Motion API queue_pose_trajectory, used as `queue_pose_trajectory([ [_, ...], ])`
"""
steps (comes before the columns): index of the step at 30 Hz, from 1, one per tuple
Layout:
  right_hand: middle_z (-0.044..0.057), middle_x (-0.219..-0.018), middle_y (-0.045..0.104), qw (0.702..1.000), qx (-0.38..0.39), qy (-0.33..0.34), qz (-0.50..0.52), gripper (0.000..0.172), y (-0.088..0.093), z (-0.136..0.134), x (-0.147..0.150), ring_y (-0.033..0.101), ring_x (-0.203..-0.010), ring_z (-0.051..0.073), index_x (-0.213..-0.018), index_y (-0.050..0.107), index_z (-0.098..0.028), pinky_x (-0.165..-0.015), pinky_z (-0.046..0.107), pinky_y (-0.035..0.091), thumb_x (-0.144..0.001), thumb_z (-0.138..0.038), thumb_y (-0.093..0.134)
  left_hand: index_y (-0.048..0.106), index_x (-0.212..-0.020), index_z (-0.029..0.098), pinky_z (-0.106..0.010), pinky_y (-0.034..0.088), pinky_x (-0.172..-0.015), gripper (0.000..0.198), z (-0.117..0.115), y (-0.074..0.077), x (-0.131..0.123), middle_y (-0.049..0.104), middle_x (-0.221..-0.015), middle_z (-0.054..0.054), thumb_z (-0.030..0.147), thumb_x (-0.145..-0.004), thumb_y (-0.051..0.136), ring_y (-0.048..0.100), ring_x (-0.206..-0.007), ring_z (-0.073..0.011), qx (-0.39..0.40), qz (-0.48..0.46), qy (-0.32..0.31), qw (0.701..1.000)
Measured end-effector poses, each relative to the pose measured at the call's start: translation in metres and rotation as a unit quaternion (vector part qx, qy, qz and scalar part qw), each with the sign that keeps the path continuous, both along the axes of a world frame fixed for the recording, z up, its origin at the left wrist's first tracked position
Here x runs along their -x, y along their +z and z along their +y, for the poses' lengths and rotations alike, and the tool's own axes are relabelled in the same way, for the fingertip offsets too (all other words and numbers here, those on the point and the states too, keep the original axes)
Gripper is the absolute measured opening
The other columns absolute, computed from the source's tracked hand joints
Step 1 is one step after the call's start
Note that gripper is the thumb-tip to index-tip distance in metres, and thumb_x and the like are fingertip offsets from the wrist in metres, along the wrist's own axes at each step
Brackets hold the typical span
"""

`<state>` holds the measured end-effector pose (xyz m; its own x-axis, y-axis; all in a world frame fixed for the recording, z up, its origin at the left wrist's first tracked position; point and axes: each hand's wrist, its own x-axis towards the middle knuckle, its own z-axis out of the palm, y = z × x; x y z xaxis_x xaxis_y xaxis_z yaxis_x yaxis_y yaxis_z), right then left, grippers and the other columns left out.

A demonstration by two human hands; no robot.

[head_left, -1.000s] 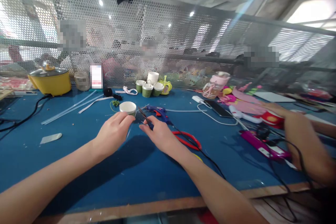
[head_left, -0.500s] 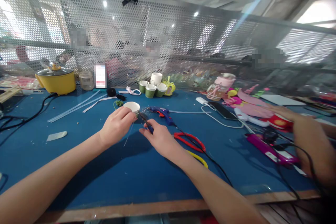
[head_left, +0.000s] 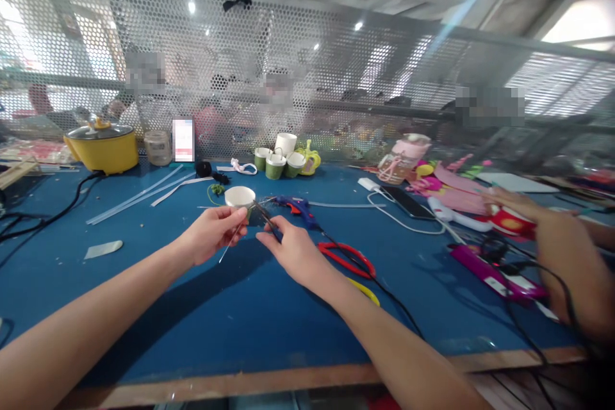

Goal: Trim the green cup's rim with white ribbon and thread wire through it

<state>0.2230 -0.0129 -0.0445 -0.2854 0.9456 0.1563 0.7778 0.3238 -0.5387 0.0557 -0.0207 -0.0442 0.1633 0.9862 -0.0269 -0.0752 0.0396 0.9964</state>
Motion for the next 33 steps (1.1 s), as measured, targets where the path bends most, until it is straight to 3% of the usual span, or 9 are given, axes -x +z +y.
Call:
queue_pose_trajectory([
  [2,0.005,-0.075,0.064,1.000,-0.006,-0.003,0.002,0.020,0.001,0.002,-0.002,0.057,-0.067,0.018,-0.090,0.056,-0.018,-0.061,0.026,0.039,-0.078,-0.034,0.051,0.051,-0.059,0.014,-0.023,0.036,-0.049,0.030,-0.002,0.000,0.004,0.050,-0.053,-0.001,0.032,-0.082,0.043,0.043,-0.047,-0.0093,-0.159,0.220,0.046,0.961],
  [5,0.004,-0.072,0.063,1.000,-0.002,-0.008,-0.004,0.020,0.001,0.004,-0.003,0.056,-0.063,0.017,-0.090,0.055,-0.018,-0.057,0.025,0.037,-0.078,-0.034,0.050,0.057,-0.069,0.013,-0.028,0.041,-0.060,0.022,-0.003,-0.001,0.008,0.057,-0.067,-0.007,0.023,-0.083,0.041,0.050,-0.062,-0.0156,-0.415,0.448,0.119,0.783],
  [7,0.004,-0.072,0.063,1.000,0.001,-0.010,-0.004,0.020,0.000,0.003,-0.002,0.056,-0.064,0.017,-0.089,0.055,-0.019,-0.057,0.025,0.037,-0.078,-0.035,0.051,0.059,-0.079,0.012,-0.030,0.044,-0.064,0.019,-0.002,-0.002,0.009,0.059,-0.078,-0.011,0.017,-0.083,0.041,0.052,-0.071,-0.0185,-0.520,0.500,0.144,0.677],
  [10,0.004,-0.075,0.064,1.000,0.002,0.001,0.007,0.018,-0.002,0.001,0.001,0.057,-0.067,0.017,-0.087,0.055,-0.020,-0.059,0.025,0.037,-0.077,-0.034,0.052,0.059,-0.075,0.010,-0.030,0.045,-0.064,0.017,0.003,-0.004,0.008,0.058,-0.076,-0.012,0.018,-0.082,0.045,0.053,-0.071,-0.0186,-0.586,0.508,0.163,0.610],
  [14,0.004,-0.076,0.065,1.000,0.005,0.004,0.008,0.017,-0.001,-0.002,0.002,0.058,-0.068,0.018,-0.086,0.055,-0.020,-0.061,0.026,0.038,-0.077,-0.033,0.052,0.059,-0.070,0.013,-0.029,0.045,-0.064,0.019,0.003,-0.004,0.005,0.060,-0.071,-0.009,0.023,-0.082,0.048,0.054,-0.069,-0.0174,-0.554,0.463,0.162,0.673],
  [17,0.005,-0.078,0.065,1.000,0.003,0.006,0.007,0.017,-0.001,-0.002,0.002,0.059,-0.071,0.019,-0.087,0.056,-0.020,-0.062,0.027,0.039,-0.077,-0.033,0.052,0.060,-0.067,0.014,-0.026,0.045,-0.060,0.013,0.001,-0.003,0.001,0.060,-0.066,-0.005,0.023,-0.075,0.056,0.055,-0.063,-0.0147,-0.404,0.322,0.159,0.841],
  [20,0.005,-0.081,0.066,1.000,-0.004,0.013,0.022,0.019,-0.002,-0.001,0.002,0.060,-0.073,0.019,-0.089,0.056,-0.020,-0.063,0.027,0.040,-0.077,-0.034,0.053,0.057,-0.062,0.013,-0.020,0.042,-0.049,0.015,0.002,-0.001,-0.002,0.056,-0.057,-0.001,0.024,-0.072,0.060,0.051,-0.050,-0.0088,-0.118,0.046,0.082,0.988],
  [24,0.004,-0.076,0.065,1.000,-0.003,0.011,0.027,0.019,-0.004,-0.001,0.001,0.059,-0.067,0.018,-0.089,0.056,-0.020,-0.060,0.027,0.040,-0.076,-0.034,0.053,0.057,-0.062,0.010,-0.015,0.043,-0.045,0.014,0.004,-0.001,-0.002,0.057,-0.058,-0.001,0.020,-0.070,0.063,0.050,-0.045,-0.0042,0.084,-0.179,-0.016,0.980],
  [33,0.001,-0.068,0.059,0.997,0.030,0.062,0.039,0.032,-0.001,-0.002,-0.001,0.053,-0.057,0.014,-0.089,0.051,-0.018,-0.052,0.024,0.038,-0.073,-0.046,0.054,0.055,-0.060,0.010,-0.014,0.042,-0.042,0.019,0.004,-0.003,-0.001,0.056,-0.054,0.001,0.022,-0.066,0.069,0.048,-0.042,-0.0034,0.057,-0.191,-0.008,0.980],
])
